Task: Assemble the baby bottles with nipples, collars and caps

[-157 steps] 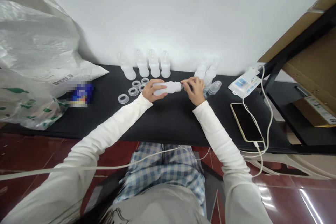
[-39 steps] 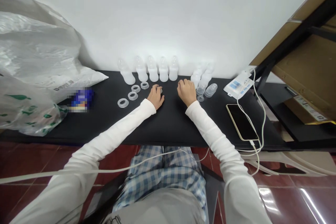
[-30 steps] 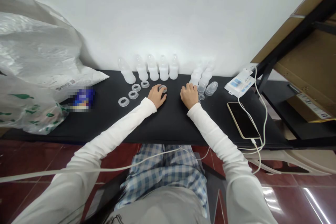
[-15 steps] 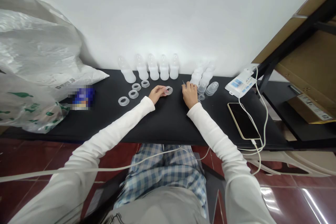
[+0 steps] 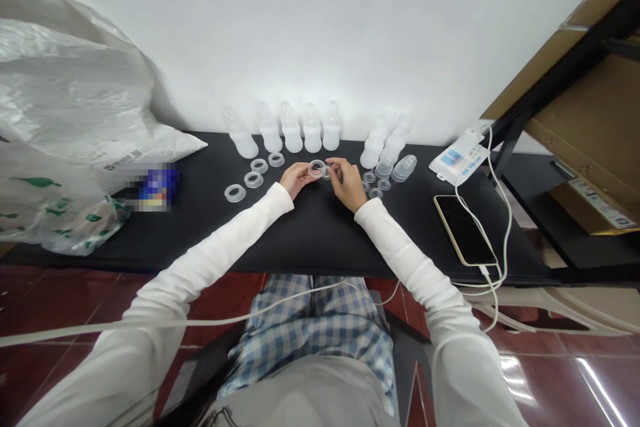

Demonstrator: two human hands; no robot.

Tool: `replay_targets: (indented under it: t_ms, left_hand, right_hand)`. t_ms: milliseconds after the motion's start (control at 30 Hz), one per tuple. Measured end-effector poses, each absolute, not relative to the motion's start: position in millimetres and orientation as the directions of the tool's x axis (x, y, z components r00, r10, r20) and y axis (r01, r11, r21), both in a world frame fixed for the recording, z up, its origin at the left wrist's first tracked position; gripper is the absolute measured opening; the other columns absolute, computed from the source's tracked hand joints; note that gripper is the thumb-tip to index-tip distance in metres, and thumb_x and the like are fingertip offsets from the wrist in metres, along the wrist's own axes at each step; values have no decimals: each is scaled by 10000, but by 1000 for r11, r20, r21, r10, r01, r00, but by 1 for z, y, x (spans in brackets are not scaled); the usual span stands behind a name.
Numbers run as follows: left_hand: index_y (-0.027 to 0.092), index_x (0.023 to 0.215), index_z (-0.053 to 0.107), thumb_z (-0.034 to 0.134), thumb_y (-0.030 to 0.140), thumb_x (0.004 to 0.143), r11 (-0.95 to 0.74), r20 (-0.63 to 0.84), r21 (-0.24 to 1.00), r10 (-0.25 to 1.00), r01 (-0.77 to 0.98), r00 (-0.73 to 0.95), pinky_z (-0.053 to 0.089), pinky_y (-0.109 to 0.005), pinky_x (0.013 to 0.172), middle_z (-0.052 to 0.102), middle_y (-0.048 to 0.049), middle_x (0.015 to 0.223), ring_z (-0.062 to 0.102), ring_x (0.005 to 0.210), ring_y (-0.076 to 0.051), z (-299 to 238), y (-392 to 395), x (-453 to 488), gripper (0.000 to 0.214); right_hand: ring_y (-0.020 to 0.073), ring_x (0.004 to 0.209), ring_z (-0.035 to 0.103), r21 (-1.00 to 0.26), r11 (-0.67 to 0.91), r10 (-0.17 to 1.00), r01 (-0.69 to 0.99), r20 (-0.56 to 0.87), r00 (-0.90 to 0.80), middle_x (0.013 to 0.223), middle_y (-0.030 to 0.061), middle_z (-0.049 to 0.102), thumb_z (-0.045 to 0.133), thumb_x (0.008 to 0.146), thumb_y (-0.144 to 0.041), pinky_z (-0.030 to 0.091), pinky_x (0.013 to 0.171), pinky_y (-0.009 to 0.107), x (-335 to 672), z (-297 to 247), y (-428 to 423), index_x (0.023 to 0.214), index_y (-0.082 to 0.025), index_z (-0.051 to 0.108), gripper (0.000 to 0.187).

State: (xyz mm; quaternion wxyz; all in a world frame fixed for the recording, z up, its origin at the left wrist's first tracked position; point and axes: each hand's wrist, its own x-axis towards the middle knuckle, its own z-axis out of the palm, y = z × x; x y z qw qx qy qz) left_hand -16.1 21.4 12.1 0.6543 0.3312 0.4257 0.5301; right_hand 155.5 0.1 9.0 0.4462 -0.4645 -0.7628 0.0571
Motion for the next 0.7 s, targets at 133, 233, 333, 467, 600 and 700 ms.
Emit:
replay_targets:
  t_ms: [133,233,333,467,600,700]
  left_hand:
    - [167,785,516,639,191,882,145,-114,938,987,-314,116,569,-264,735,678,28,670,691,646,-99,10,19,-14,158]
    - [179,835,520,719,290,840,107,-54,962,976,-250,213,550,-224,668,680,39,670,692,634,-96,9,17,-13,228]
    - [182,889,527,750,368,815,103,-29,964,957,-246,288,554,-232,660,697,26,684,706,640,-111,7,15,-12,299]
    - [167,933,560,826,359,731,41,36,964,958,-263,283,562,-258,663,691,20,688,704,640,-126,6,13,-11,386]
    - [162,916,600,829,396,714,-39,92,972,971,-233,222,542,-234,612,672,29,650,667,588,-106,5,10,-10,385]
    - [169,896,619,813,403,730,-94,124,982,974,-163,189,525,-217,589,658,34,620,641,561,-93,6,8,-11,347]
  right_hand:
    - [159,671,541,-518,542,782,662,598,-173,805,15,646,513,966,-382,420,774,346,153,4,3,1041,-205,625,222]
    - [177,722,539,-488,519,781,702,605,-156,794,21,614,547,943,-355,417,783,357,153,4,4,964,-213,631,166]
    - [194,802,540,-495,506,763,707,639,-98,877,46,596,581,912,-360,441,806,371,153,3,5,955,-209,595,158]
    - [182,795,524,-549,501,754,669,656,-26,943,57,568,626,865,-408,460,775,360,153,1,7,1085,-187,532,326]
    - [138,649,486,-657,499,837,565,534,-118,776,-13,543,563,904,-443,429,667,308,152,4,3,1075,-204,539,295]
    - [121,583,463,-763,444,890,469,436,-133,679,-41,513,503,935,-487,400,599,279,149,8,-1,1001,-221,562,280]
